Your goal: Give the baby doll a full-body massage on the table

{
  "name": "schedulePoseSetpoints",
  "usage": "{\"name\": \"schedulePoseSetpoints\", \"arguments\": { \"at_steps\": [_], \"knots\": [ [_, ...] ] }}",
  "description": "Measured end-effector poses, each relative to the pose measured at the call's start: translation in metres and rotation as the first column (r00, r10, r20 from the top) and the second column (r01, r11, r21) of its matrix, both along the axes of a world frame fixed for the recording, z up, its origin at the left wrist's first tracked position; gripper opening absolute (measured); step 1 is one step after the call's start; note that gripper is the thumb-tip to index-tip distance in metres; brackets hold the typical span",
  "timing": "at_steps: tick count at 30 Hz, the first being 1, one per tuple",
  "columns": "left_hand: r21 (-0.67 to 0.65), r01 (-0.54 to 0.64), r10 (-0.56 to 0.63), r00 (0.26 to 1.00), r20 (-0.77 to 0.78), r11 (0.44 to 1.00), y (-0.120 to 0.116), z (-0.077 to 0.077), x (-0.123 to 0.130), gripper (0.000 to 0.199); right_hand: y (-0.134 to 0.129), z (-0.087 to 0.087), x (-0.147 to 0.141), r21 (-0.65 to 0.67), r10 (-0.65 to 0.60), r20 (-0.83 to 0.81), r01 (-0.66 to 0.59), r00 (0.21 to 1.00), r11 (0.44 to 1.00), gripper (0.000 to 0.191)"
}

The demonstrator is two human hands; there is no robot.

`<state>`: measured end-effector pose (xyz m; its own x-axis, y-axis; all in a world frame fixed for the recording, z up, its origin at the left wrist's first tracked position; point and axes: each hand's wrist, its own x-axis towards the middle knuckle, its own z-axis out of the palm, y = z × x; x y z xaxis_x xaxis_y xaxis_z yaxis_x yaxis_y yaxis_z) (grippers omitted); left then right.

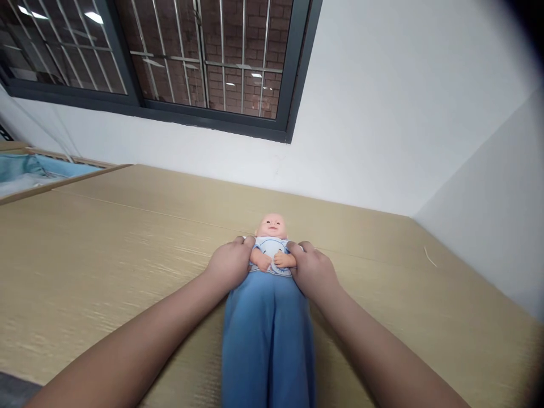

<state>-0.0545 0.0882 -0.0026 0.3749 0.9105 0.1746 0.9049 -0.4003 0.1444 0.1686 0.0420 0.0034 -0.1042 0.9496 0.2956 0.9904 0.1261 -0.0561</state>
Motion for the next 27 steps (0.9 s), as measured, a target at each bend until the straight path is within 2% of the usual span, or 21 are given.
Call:
{"name": "schedulePoseSetpoints", "arguments": {
  "at_steps": [2,3,5,6,7,8,9,10,11,12,13,15,19,21,23,24,25,26,27],
  "knots": [
    [-0.02,-0.038,0.04,0.991,0.131,0.999,0.003,-0.003,-0.008,0.02,0.002,-0.005,0.009,0.028,0.009,-0.207,-0.003,0.978,1.0,0.033],
    [-0.039,-0.058,0.065,0.974,0.219,0.998,0.006,-0.005,-0.012,0.02,0.003,-0.009,0.015,0.047,0.013,-0.336,0.003,0.942,0.999,0.029],
    [-0.094,-0.087,0.119,0.895,0.431,0.992,0.012,-0.011,-0.021,0.02,0.009,-0.018,0.029,0.071,0.01,-0.616,0.043,0.788,0.997,0.024],
    [-0.136,-0.093,0.153,0.825,0.544,0.986,0.015,-0.014,-0.024,0.02,0.013,-0.023,0.035,0.062,-0.004,-0.759,0.077,0.651,0.995,0.026],
    [-0.188,-0.09,0.193,0.726,0.66,0.978,0.02,-0.018,-0.027,0.019,0.018,-0.029,0.04,0.031,-0.02,-0.883,0.101,0.469,0.994,0.029],
    [-0.251,-0.069,0.242,0.593,0.768,0.966,0.024,-0.022,-0.029,0.02,0.023,-0.034,0.045,-0.008,-0.036,-0.966,0.11,0.255,0.994,0.032],
    [-0.321,-0.029,0.302,0.428,0.852,0.947,0.028,-0.025,-0.029,0.021,0.027,-0.039,0.048,-0.047,-0.052,-0.998,0.105,0.045,0.993,0.034],
    [-0.388,0.03,0.369,0.249,0.896,0.921,0.032,-0.029,-0.029,0.023,0.031,-0.044,0.051,-0.071,-0.063,-0.994,0.096,-0.088,0.993,0.036],
    [-0.445,0.096,0.439,0.08,0.895,0.89,0.035,-0.031,-0.028,0.027,0.035,-0.048,0.052,-0.091,-0.074,-0.979,0.082,-0.188,0.992,0.037],
    [-0.491,0.156,0.504,-0.061,0.861,0.857,0.038,-0.034,-0.028,0.03,0.038,-0.05,0.054,-0.104,-0.085,-0.966,0.065,-0.243,0.992,0.037],
    [-0.526,0.202,0.558,-0.162,0.814,0.826,0.041,-0.036,-0.027,0.033,0.04,-0.052,0.054,-0.112,-0.096,-0.958,0.045,-0.271,0.993,0.036],
    [-0.567,0.26,0.622,-0.268,0.735,0.782,0.045,-0.037,-0.028,0.034,0.043,-0.054,0.056,-0.121,-0.116,-0.934,-0.006,-0.339,0.993,0.032],
    [-0.566,0.302,0.642,-0.338,0.688,0.767,0.048,-0.037,-0.03,0.029,0.046,-0.056,0.058,-0.073,-0.097,-0.833,-0.066,-0.544,0.995,0.026],
    [-0.559,0.302,0.635,-0.349,0.689,0.772,0.047,-0.037,-0.029,0.028,0.048,-0.058,0.058,-0.038,-0.078,-0.798,-0.08,-0.597,0.996,0.026],
    [-0.545,0.29,0.617,-0.337,0.711,0.787,0.046,-0.037,-0.027,0.028,0.049,-0.06,0.056,-0.025,-0.063,-0.825,-0.076,-0.561,0.997,0.03],
    [-0.533,0.267,0.595,-0.315,0.739,0.803,0.045,-0.038,-0.026,0.029,0.05,-0.061,0.055,-0.023,-0.049,-0.861,-0.057,-0.507,0.998,0.033],
    [-0.513,0.225,0.559,-0.277,0.782,0.829,0.044,-0.038,-0.026,0.031,0.049,-0.061,0.055,-0.018,-0.022,-0.917,-0.015,-0.399,1.0,0.034],
    [-0.485,0.164,0.511,-0.208,0.834,0.859,0.043,-0.037,-0.026,0.031,0.049,-0.059,0.054,-0.001,0.008,-0.97,0.038,-0.243,0.999,0.034],
    [-0.449,0.091,0.457,-0.1,0.884,0.889,0.042,-0.037,-0.026,0.029,0.048,-0.057,0.053,0.029,0.035,-0.997,0.087,-0.066,0.996,0.031]
  ]
}}
